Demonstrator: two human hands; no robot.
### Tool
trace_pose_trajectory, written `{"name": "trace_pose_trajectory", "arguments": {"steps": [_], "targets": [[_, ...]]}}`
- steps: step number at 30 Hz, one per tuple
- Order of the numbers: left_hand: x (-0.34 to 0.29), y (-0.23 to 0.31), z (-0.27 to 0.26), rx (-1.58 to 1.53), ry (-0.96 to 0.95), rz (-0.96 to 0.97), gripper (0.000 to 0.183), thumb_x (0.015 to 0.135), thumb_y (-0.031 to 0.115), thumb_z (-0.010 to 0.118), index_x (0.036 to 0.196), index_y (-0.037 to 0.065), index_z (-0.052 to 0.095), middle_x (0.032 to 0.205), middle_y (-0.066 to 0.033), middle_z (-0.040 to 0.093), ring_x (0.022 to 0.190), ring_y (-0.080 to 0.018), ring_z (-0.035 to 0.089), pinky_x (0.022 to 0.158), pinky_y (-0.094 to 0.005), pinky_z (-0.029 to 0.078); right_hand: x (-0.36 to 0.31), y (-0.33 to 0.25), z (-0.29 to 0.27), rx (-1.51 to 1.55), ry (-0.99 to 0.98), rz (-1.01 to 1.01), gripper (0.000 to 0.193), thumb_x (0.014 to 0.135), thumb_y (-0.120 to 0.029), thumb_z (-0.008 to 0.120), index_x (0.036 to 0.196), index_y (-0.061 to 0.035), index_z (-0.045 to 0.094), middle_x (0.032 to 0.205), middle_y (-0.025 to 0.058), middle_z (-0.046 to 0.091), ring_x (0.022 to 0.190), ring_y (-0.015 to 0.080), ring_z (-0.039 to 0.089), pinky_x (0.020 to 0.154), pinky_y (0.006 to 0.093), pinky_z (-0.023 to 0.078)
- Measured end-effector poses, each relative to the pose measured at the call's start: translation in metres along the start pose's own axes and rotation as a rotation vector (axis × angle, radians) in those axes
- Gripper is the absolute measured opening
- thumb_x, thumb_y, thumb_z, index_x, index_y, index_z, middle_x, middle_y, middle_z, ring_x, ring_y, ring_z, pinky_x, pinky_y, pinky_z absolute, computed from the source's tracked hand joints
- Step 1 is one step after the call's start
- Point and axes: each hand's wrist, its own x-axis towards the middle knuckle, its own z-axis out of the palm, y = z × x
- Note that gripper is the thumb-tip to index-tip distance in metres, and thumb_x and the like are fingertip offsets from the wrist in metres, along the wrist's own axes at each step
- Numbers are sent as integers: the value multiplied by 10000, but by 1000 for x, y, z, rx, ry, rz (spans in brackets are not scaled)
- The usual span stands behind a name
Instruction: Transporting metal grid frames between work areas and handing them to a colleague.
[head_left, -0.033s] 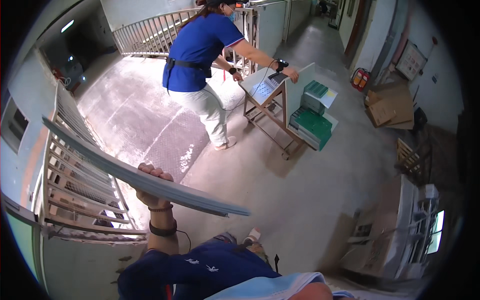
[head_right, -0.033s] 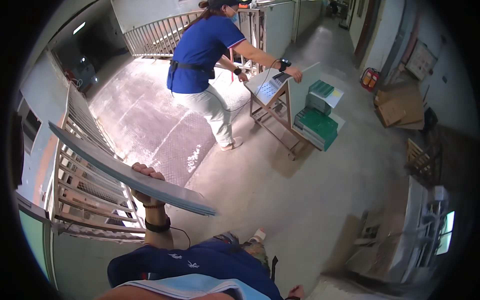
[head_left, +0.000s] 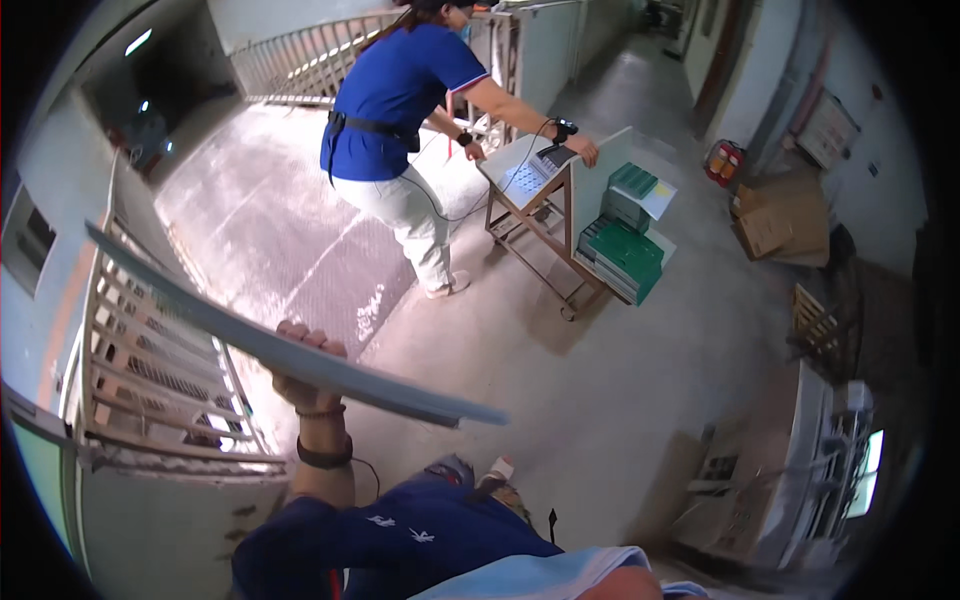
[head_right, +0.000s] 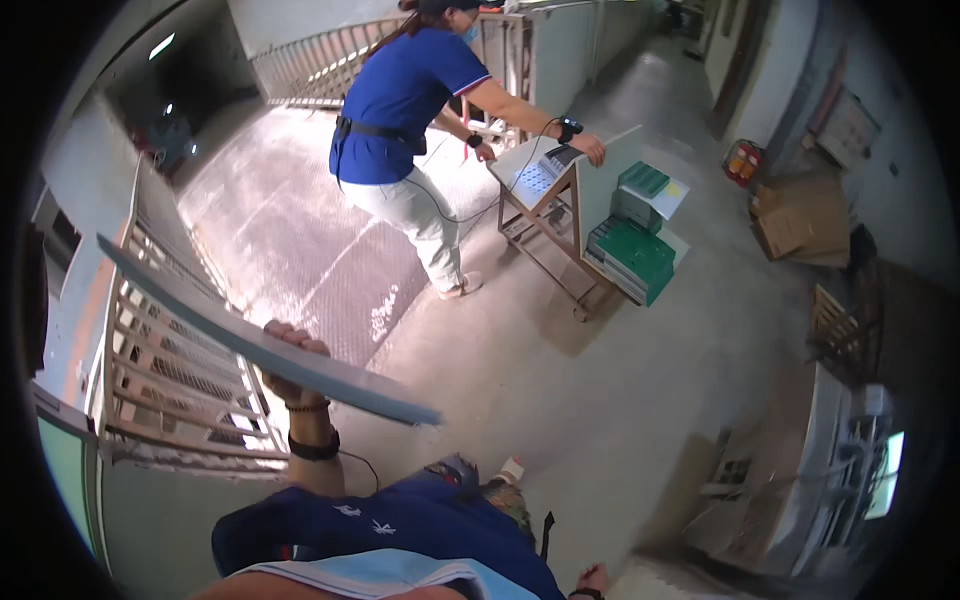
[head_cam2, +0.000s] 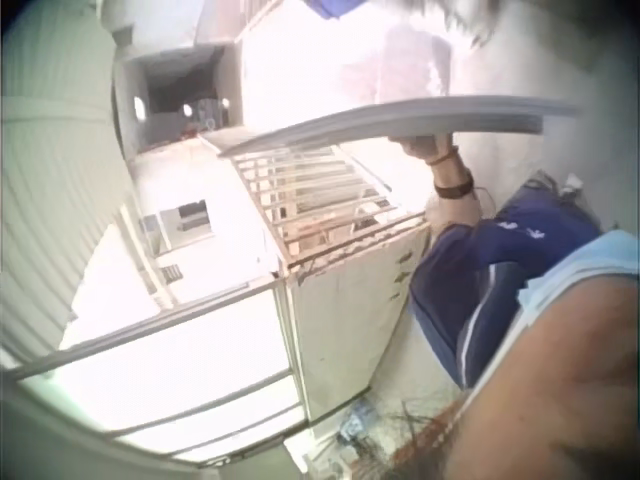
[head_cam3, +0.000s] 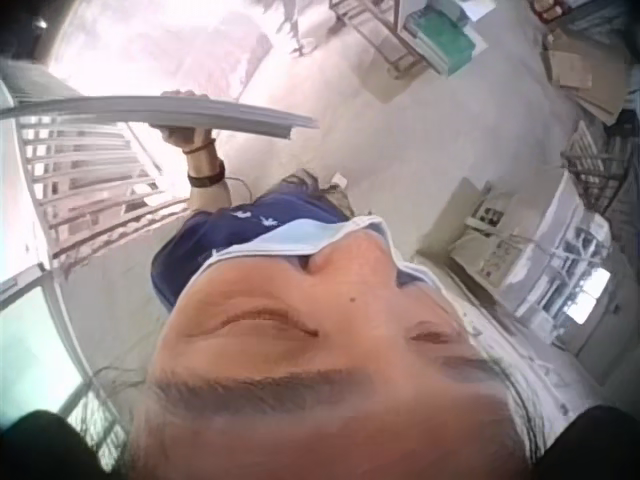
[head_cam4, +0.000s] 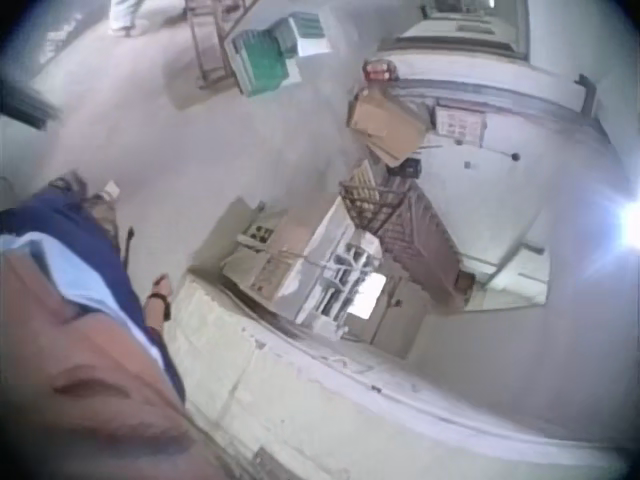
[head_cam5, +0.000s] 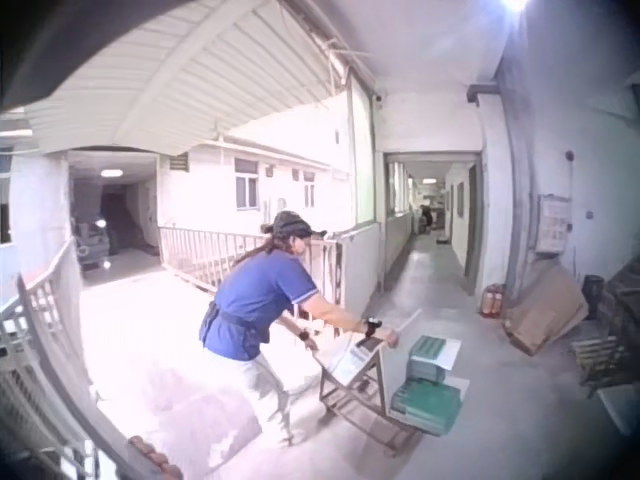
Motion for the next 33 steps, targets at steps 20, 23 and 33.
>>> {"name": "trace_pose_trajectory", "arguments": {"steps": [20,23,33], "targets": [[128,-347,-168,-278,467,-605,362,829,196,557,1120,0,467,1092,-131,536,1000,-265,530,881,-416,427,48,-178,275,-80,-201,-250,134,851,-187,515,770,-82,496,673,9,485,564,117,457,474,243,387],[156,-406,-194,-288,523,-601,334,840,191,542,1104,-3,474,1075,-133,542,977,-267,537,870,-415,430,73,-203,291,-57,-124,-193,113,854,-178,501,785,-90,497,673,4,489,535,117,451,454,236,373],[186,-676,-215,-174,692,-758,284,837,180,549,1040,-15,514,1043,-134,559,929,-253,557,837,-399,450,238,-355,290,-76,-84,29,194,865,-215,479,702,-110,464,599,-11,451,520,105,446,454,239,378]]}}
